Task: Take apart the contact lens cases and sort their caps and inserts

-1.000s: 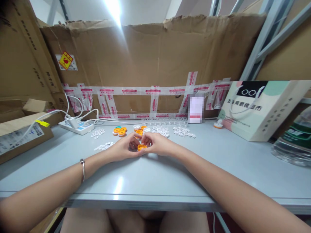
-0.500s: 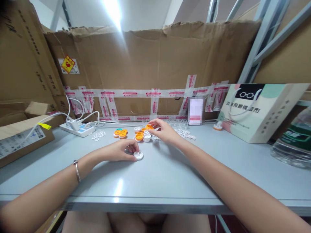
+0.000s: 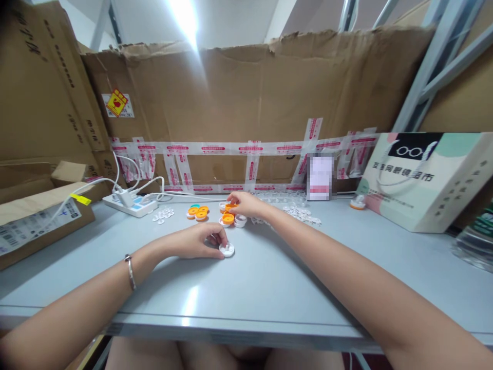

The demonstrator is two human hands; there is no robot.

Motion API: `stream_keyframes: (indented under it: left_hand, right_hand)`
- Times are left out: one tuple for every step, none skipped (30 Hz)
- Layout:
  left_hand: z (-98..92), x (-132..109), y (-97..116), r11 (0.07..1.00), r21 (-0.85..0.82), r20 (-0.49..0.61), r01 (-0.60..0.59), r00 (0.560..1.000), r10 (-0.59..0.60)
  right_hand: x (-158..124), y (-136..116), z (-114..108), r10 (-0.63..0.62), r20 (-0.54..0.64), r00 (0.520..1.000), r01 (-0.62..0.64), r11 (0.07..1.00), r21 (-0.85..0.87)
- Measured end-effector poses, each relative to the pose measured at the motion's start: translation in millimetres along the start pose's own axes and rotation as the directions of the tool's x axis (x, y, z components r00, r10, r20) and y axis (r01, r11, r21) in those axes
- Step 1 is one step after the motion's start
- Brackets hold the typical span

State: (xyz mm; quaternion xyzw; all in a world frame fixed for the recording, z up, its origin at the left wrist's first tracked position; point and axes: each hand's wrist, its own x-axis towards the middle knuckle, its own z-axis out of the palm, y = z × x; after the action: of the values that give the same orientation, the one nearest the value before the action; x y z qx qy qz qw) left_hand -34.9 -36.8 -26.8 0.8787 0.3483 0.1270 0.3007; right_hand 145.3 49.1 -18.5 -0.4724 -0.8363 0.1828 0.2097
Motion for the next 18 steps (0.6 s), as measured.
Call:
stream_keyframes:
  left_hand:
    - [0.0, 0, 0, 1.000, 0.002, -0.004, -0.001, 1.000, 0.001]
    - [0.0, 0, 0, 1.000, 0.004, -0.010, -0.002, 1.000, 0.002]
    - [0.1, 0, 0, 1.000, 0.005, -0.015, -0.004, 1.000, 0.004]
    - [0.1, 1, 0, 1.000, 0.007, -0.017, -0.005, 1.000, 0.005]
    - [0.1, 1, 0, 1.000, 0.007, -0.016, -0.005, 1.000, 0.005]
    - [0.1, 1, 0, 1.000, 0.005, -0.014, -0.003, 1.000, 0.003]
    - [0.1, 1, 0, 1.000, 0.004, -0.012, -0.001, 1.000, 0.001]
    - [0.1, 1, 0, 1.000, 0.002, -0.010, 0.001, 1.000, -0.001]
    - [0.0, 0, 0, 1.000, 0.001, -0.009, 0.003, 1.000, -0.003]
    - [0.0, 0, 0, 1.000, -0.001, -0.011, 0.003, 1.000, -0.003]
    - [-0.1, 0, 1, 1.000, -0.003, -0.013, 0.002, 1.000, -0.002]
    - [-0.2, 0, 1, 1.000, -0.004, -0.017, 0.004, 1.000, -0.004]
    - [-0.4, 0, 2, 1.000, -0.006, -0.021, 0.004, 1.000, -0.005]
    - [-0.5, 0, 2, 1.000, -0.006, -0.025, 0.004, 1.000, -0.004]
    - [-0.6, 0, 2, 1.000, -0.005, -0.028, 0.001, 1.000, -0.001]
    - [-0.7, 0, 1, 1.000, -0.005, -0.031, -0.005, 1.000, 0.005]
    - [-0.6, 1, 1, 1.000, -0.003, -0.034, -0.014, 0.999, 0.014]
    - [-0.5, 1, 0, 1.000, -0.002, -0.036, -0.025, 0.999, 0.025]
  right_hand:
    - [-1, 0, -1, 0.003, 0.015, 1.000, -0.003, 1.000, -0.006]
    - [-2, 0, -3, 0.006, 0.031, 0.999, -0.006, 1.000, -0.009]
    - [-4, -1, -4, 0.007, 0.046, 0.999, -0.007, 1.000, -0.009]
    - [-5, -2, -5, 0.008, 0.053, 0.999, -0.008, 1.000, -0.005]
    - [-6, -3, -6, 0.011, 0.050, 0.999, -0.011, 1.000, 0.003]
    - [-8, -5, -6, 0.013, 0.034, 0.999, -0.013, 1.000, 0.016]
    - [-9, -6, -7, 0.012, 0.010, 1.000, -0.012, 0.999, 0.032]
    - [-12, -8, -8, 0.010, -0.024, 1.000, -0.009, 0.999, 0.054]
    - [-15, -10, -9, 0.007, -0.063, 0.998, -0.002, 0.997, 0.079]
    - [-19, -12, -9, 0.001, -0.106, 0.994, 0.010, 0.994, 0.106]
    - [-24, -14, -10, -0.007, -0.148, 0.989, 0.027, 0.991, 0.131]
    - [-30, -16, -11, -0.015, -0.185, 0.983, 0.043, 0.988, 0.150]
    - [-38, -18, -12, -0.019, -0.209, 0.978, 0.054, 0.985, 0.162]
    - [-47, -20, -12, -0.026, -0.211, 0.977, 0.062, 0.984, 0.166]
    - [-56, -21, -11, -0.042, -0.185, 0.982, 0.073, 0.984, 0.164]
    - [-64, -22, -9, -0.064, -0.141, 0.988, 0.086, 0.984, 0.159]
    - [-73, -22, -6, -0.090, -0.089, 0.992, 0.103, 0.983, 0.154]
    - [-80, -22, -3, -0.112, -0.038, 0.993, 0.117, 0.981, 0.155]
